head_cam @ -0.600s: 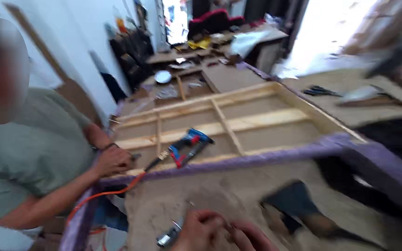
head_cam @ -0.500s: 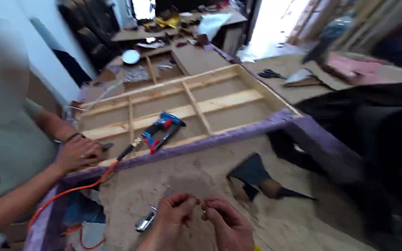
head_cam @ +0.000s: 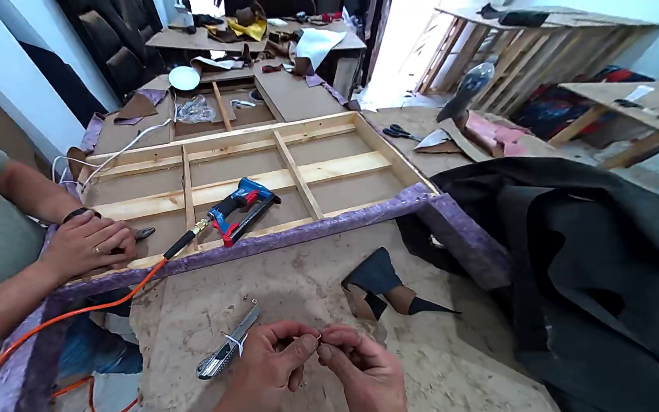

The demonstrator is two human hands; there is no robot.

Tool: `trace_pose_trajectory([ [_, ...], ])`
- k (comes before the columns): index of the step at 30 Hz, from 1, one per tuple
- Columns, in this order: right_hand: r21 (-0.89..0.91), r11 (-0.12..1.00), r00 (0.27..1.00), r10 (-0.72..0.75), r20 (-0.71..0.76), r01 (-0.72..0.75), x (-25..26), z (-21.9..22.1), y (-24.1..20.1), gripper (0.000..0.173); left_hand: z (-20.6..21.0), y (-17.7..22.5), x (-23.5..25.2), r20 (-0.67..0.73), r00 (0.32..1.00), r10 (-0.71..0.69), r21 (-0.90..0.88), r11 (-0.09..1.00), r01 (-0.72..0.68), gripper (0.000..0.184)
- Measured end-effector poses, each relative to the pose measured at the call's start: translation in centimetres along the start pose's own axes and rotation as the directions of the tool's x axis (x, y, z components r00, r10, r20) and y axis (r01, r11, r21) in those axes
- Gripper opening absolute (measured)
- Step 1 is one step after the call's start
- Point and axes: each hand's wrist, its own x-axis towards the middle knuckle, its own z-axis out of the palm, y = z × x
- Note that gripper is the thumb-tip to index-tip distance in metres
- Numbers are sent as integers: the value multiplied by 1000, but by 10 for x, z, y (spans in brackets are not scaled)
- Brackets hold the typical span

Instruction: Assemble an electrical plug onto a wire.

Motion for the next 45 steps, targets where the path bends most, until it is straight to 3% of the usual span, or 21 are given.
trace_pose_trajectory([
  [5,-70,997,999,14,46,-11,4,1,-13,27,-7,14,3,62,997,37,69,997,-41,12],
  [11,-356,886,955,-263,139,296,7,4,0,16,-14,17,1,82,997,3,4,1000,-3,9],
  [14,-424,849,949,-280,143,315,7,6,6,9,-15,20,3,108,992,-58,-61,996,65,12],
  [16,-441,856,962,-226,151,271,3,7,9,9,-19,19,3,118,987,-111,-137,982,126,24],
  [19,-334,939,994,-46,104,79,-7,3,14,9,-29,10,1,80,979,-189,-331,921,205,44],
  [22,-158,980,991,132,37,-125,-14,-10,24,13,-38,9,0,-13,967,-253,-437,872,222,38],
  [26,26,968,969,248,9,-248,-25,-31,37,19,-72,13,-13,-100,979,-175,-321,937,135,31],
  [30,65,957,959,283,-9,-282,-33,-53,39,23,-110,22,-23,-322,936,-141,-214,974,73,22],
  [32,84,955,956,290,-45,-286,-36,-61,41,22,-112,25,-17,-373,922,-106,-15,994,109,26],
  [33,93,954,954,293,-67,-287,-38,-65,41,22,-108,23,-11,-372,927,-56,192,972,136,26],
  [34,102,952,951,297,-83,-288,-39,-68,41,22,-103,19,-4,-358,934,7,450,877,166,25],
  [36,113,950,950,301,-87,-291,-38,-71,43,22,-85,11,10,-301,952,56,840,488,237,26],
  [38,102,955,957,284,-62,-277,-35,-72,46,22,-60,3,27,-280,956,-90,947,138,290,32],
  [40,63,968,970,243,2,-242,-31,-72,50,22,-42,-7,41,-333,899,-284,943,-99,318,41],
  [42,29,979,978,197,69,-199,-25,-68,56,22,-39,-16,45,-376,869,-322,925,-185,332,43],
  [45,10,982,977,187,98,-189,-24,-56,63,21,-44,-23,34,-397,885,-241,916,-158,368,32],
])
